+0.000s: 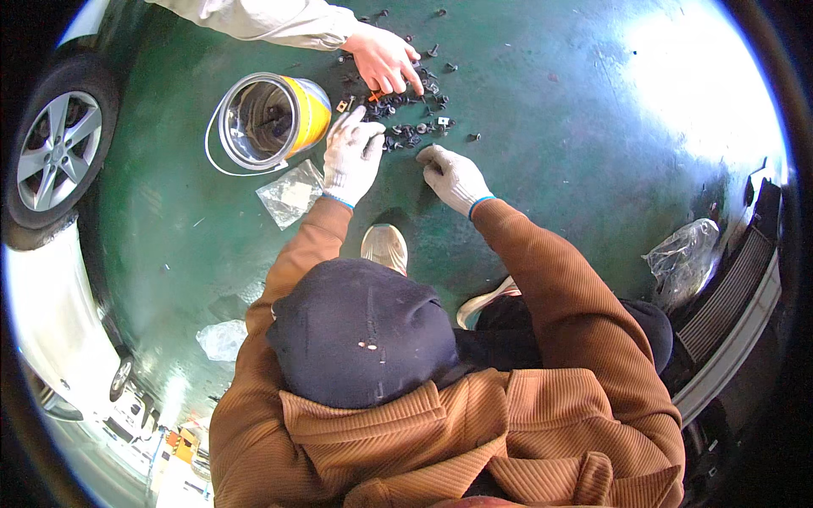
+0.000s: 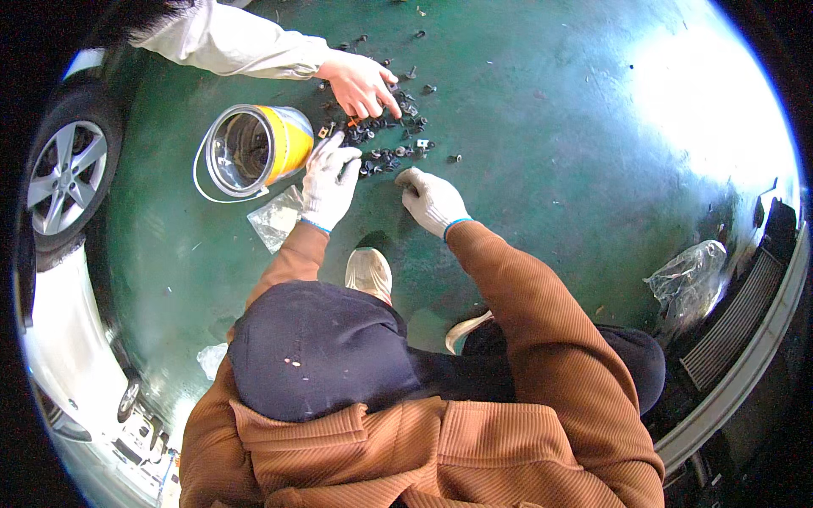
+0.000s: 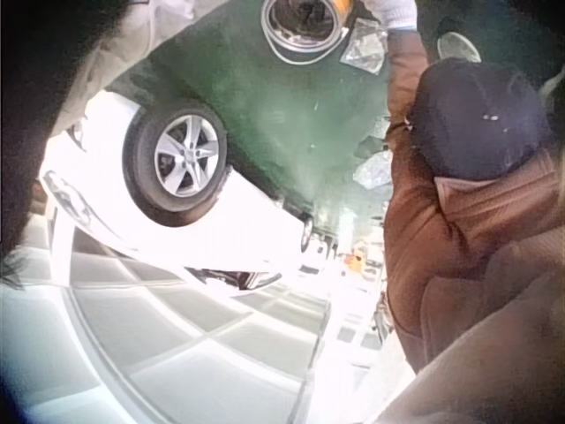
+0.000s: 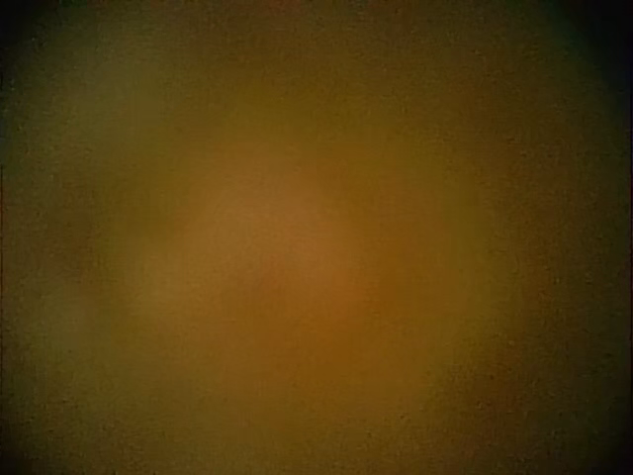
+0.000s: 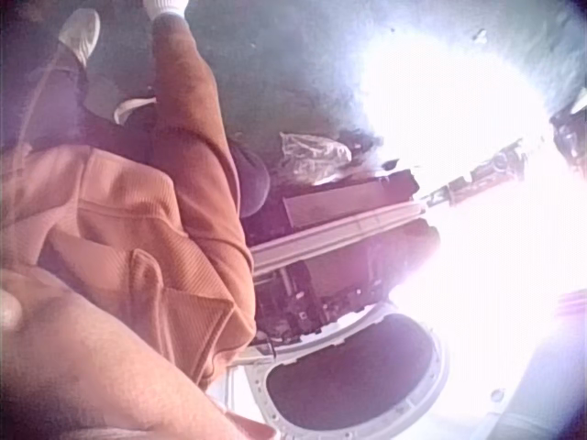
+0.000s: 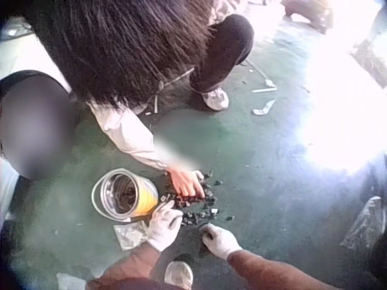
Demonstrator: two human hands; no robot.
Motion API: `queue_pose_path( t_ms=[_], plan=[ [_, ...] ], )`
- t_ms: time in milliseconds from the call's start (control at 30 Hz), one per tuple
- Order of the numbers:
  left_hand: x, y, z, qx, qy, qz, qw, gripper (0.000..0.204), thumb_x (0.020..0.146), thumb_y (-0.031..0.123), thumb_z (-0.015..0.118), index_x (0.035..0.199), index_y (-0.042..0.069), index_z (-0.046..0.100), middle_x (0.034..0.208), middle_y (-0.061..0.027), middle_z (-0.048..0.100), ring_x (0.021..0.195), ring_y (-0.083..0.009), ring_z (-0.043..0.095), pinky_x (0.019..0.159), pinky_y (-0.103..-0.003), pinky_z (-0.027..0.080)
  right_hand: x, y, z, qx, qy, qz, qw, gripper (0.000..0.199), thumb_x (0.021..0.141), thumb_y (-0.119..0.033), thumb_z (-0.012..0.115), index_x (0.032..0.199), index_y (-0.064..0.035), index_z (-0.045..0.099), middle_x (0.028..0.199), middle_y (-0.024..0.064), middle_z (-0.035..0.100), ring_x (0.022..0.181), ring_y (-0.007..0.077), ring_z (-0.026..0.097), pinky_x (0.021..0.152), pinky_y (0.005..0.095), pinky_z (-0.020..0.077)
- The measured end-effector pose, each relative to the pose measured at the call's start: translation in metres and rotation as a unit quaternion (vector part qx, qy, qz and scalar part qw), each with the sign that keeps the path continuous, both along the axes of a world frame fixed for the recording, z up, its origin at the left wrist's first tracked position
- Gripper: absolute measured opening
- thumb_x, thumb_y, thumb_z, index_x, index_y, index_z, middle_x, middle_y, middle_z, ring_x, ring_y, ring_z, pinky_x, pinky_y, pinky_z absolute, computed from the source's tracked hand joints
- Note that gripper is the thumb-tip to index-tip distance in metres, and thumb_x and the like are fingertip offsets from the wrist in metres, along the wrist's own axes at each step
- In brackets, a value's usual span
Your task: The person sorts small fasteners and clips on the floor, then stands to install a plastic cover and fasten components under the front of a car with the hood open. They repeatedly pick fasteners from the floor and attach them to the vehicle's front assembly.
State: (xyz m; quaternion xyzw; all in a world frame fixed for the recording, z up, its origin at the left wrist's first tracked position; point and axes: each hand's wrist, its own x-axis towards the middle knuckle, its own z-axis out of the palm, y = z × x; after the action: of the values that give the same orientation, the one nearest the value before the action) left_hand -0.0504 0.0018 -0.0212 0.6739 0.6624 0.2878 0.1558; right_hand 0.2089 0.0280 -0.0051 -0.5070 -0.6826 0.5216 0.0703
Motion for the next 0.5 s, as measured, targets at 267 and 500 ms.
queue_pose_path(
  t_ms=[267, 500],
  plan=[
    [0.029, 0.028, 0.004, -0.019, 0.017, -0.098, 0.995, 0.014, 0.099, 0.021, 0.080, 0.113, 0.019, 0.082, 0.137, -0.0192, 0.078, 0.137, -0.0382, 0.068, 0.126, -0.052, 0.047, 0.000, -0.001, -0.005, 0.001, -0.004, -0.003, 1.000, 0.030, 0.101, -0.015, 0.065, 0.129, -0.0076, 0.074, 0.116, 0.0230, 0.081, 0.110, 0.0435, 0.078, 0.099, 0.0486, 0.0615],
    [0.032, 0.004, 0.012, 0.035, -0.011, -0.087, 0.996, 0.019, 0.097, 0.014, 0.084, 0.115, 0.017, 0.081, 0.134, -0.0141, 0.080, 0.133, -0.0380, 0.070, 0.122, -0.054, 0.050, 0.000, 0.000, -0.002, -0.003, -0.006, -0.004, 1.000, 0.030, 0.101, -0.015, 0.065, 0.129, -0.0080, 0.074, 0.116, 0.0221, 0.081, 0.111, 0.0435, 0.078, 0.097, 0.0489, 0.0614]
  ],
)
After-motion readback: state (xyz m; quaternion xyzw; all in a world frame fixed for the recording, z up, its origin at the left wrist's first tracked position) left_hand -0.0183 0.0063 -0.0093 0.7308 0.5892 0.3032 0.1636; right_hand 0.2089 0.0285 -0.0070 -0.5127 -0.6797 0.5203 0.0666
